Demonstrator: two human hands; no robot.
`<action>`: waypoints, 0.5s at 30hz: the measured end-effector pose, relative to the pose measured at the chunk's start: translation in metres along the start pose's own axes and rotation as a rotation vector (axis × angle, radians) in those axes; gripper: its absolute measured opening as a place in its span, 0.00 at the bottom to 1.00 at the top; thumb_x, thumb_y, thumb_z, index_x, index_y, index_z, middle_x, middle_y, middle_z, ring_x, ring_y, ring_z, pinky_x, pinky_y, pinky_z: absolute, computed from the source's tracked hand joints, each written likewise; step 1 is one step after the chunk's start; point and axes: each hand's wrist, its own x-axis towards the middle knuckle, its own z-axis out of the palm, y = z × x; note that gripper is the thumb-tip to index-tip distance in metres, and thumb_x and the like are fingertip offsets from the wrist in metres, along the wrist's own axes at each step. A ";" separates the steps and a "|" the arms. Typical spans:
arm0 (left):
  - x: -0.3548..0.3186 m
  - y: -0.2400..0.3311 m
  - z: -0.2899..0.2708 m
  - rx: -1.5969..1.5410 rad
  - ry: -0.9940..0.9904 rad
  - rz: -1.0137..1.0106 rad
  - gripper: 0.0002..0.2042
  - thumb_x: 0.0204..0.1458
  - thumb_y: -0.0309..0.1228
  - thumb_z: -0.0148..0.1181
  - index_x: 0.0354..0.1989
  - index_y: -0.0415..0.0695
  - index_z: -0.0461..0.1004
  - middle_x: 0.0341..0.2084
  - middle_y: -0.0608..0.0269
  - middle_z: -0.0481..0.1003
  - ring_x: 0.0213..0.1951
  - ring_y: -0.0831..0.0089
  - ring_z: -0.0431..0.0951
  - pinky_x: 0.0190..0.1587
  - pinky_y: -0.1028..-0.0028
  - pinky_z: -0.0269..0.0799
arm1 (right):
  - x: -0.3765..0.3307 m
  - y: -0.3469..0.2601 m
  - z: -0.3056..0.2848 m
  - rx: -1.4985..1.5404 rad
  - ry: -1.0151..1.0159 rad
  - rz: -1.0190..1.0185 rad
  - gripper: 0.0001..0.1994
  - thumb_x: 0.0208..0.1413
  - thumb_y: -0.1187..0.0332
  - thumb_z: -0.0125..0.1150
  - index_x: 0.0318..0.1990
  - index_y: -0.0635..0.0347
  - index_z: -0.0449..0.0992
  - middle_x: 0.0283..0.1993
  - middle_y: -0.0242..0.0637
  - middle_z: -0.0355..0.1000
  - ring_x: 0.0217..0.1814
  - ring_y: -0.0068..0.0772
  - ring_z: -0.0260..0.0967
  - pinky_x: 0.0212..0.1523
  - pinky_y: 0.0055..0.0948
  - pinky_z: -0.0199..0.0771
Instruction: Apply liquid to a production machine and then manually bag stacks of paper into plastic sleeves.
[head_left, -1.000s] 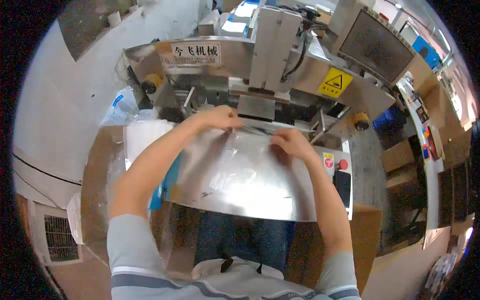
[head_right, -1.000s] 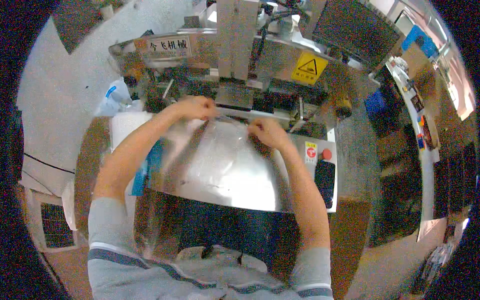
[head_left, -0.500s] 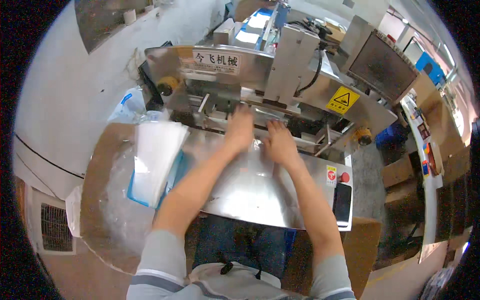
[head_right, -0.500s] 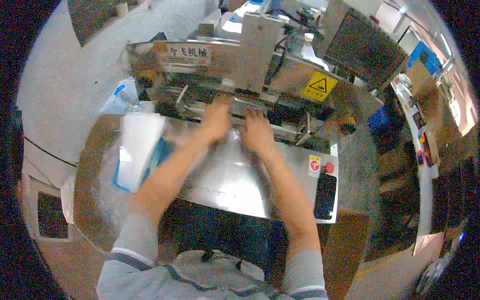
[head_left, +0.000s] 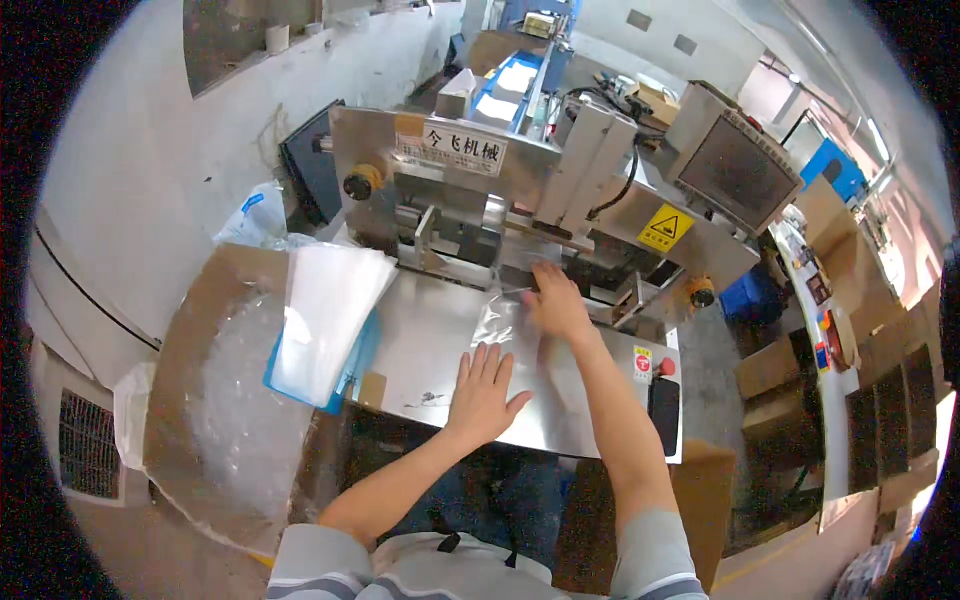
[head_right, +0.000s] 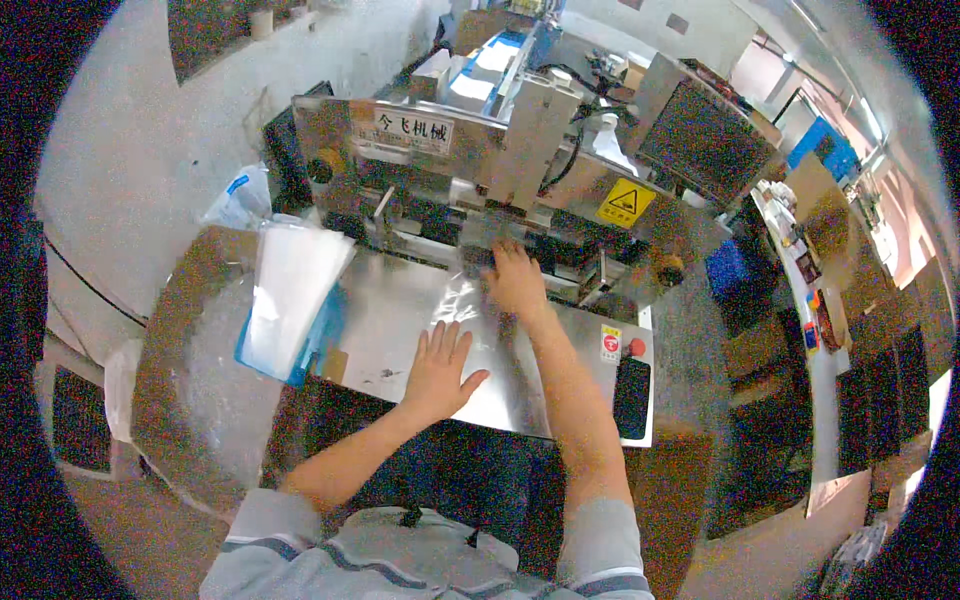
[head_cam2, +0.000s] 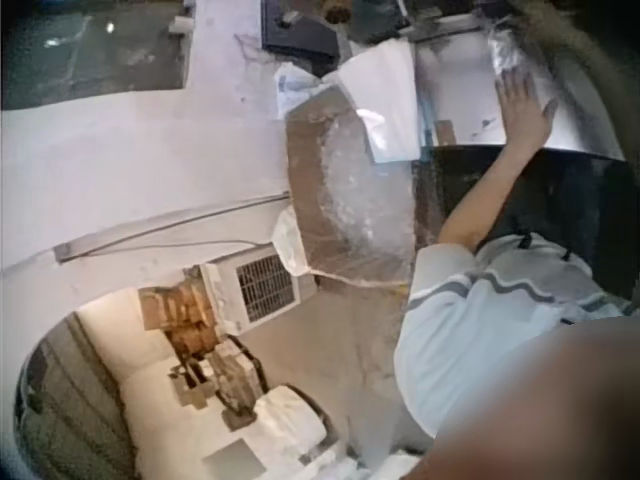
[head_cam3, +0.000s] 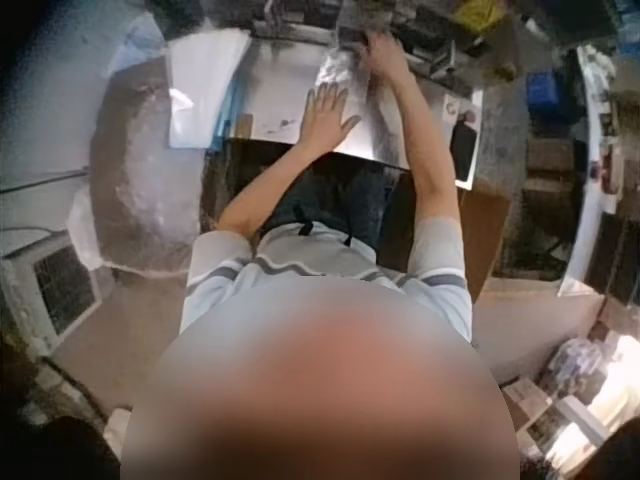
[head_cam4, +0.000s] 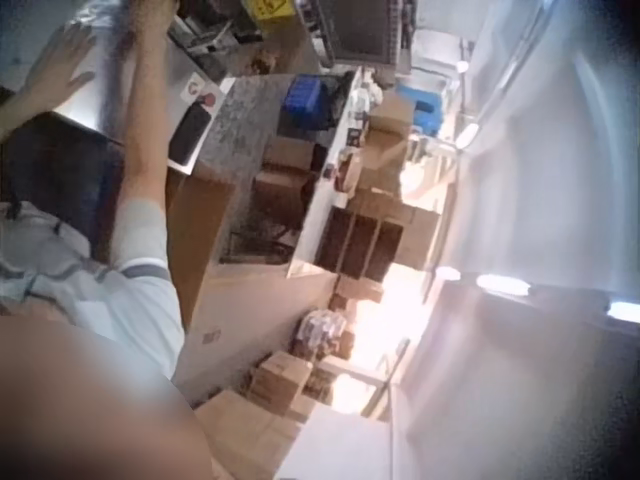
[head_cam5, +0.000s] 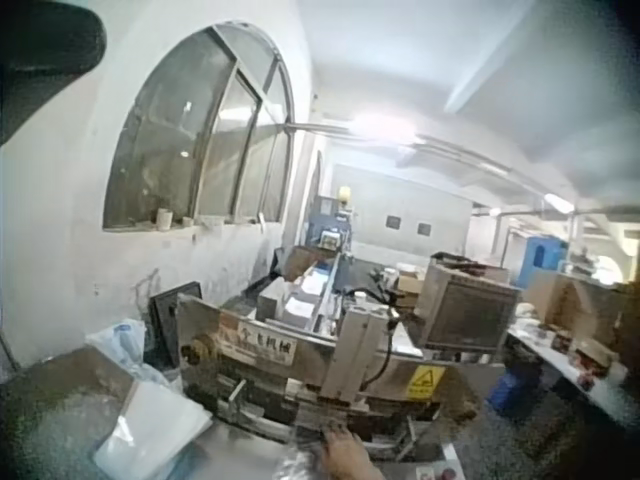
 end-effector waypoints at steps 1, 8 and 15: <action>-0.002 0.001 0.000 -0.005 -0.003 -0.006 0.33 0.56 0.51 0.54 0.59 0.33 0.63 0.60 0.36 0.62 0.64 0.40 0.57 0.66 0.45 0.47 | -0.001 -0.002 -0.001 -0.001 -0.004 0.014 0.29 0.55 0.60 0.57 0.62 0.65 0.63 0.64 0.53 0.62 0.68 0.55 0.57 0.64 0.48 0.60; -0.005 0.005 -0.002 0.018 -0.010 -0.017 0.31 0.56 0.47 0.55 0.59 0.33 0.63 0.57 0.37 0.64 0.62 0.40 0.58 0.65 0.44 0.48 | 0.013 0.004 -0.014 -0.001 0.082 0.000 0.24 0.57 0.61 0.55 0.57 0.67 0.67 0.55 0.54 0.70 0.60 0.55 0.64 0.59 0.47 0.64; -0.010 0.002 -0.007 -0.162 0.162 -0.105 0.32 0.54 0.42 0.59 0.61 0.32 0.58 0.61 0.38 0.58 0.65 0.39 0.53 0.66 0.43 0.45 | 0.031 0.004 -0.025 -0.066 0.070 -0.013 0.18 0.58 0.61 0.53 0.50 0.66 0.71 0.45 0.55 0.74 0.51 0.58 0.70 0.55 0.49 0.67</action>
